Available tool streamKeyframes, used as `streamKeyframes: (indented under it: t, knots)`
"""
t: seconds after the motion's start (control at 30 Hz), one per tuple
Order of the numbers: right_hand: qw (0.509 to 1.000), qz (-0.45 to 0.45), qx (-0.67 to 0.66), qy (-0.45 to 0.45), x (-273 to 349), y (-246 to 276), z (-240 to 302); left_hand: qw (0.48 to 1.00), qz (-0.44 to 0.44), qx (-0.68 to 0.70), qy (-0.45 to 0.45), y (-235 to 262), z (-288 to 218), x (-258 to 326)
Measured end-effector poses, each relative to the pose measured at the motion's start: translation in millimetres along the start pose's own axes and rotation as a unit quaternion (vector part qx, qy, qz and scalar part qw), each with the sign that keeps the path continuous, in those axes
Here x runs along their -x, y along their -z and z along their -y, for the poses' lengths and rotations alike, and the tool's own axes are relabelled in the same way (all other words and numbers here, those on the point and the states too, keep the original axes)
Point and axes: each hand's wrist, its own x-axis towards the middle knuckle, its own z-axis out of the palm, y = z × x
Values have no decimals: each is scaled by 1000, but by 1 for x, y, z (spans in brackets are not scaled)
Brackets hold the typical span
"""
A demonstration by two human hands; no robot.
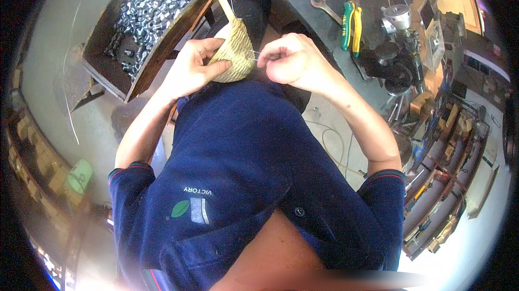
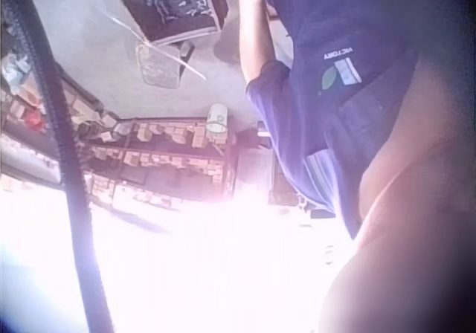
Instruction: The person weaves a small basket using a thin strip of material and a wire frame. They repeatedly insert the strip through the frame, pull it tight, and trim excess with pliers. The basket gradually takes shape as the weaving progresses.
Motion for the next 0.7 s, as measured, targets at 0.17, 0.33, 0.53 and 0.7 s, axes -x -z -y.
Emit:
streamKeyframes:
  t: [0.17, 0.33, 0.53, 0.7]
  knots:
    - [978, -9, -210, -6, -10, -11, -19, 999, -14, 33, -9, -4, 4, -1]
    - [968, -60, -243, 14, -9, -19, -8, 999, -19, 37, -8, -6, 1, 0]
    - [985, -82, -152, -5, -6, -13, -8, 998, -41, 43, -27, -13, 3, 0]
    - [988, -66, -136, -15, -6, -11, -11, 998, -53, 22, -20, -17, 1, 0]
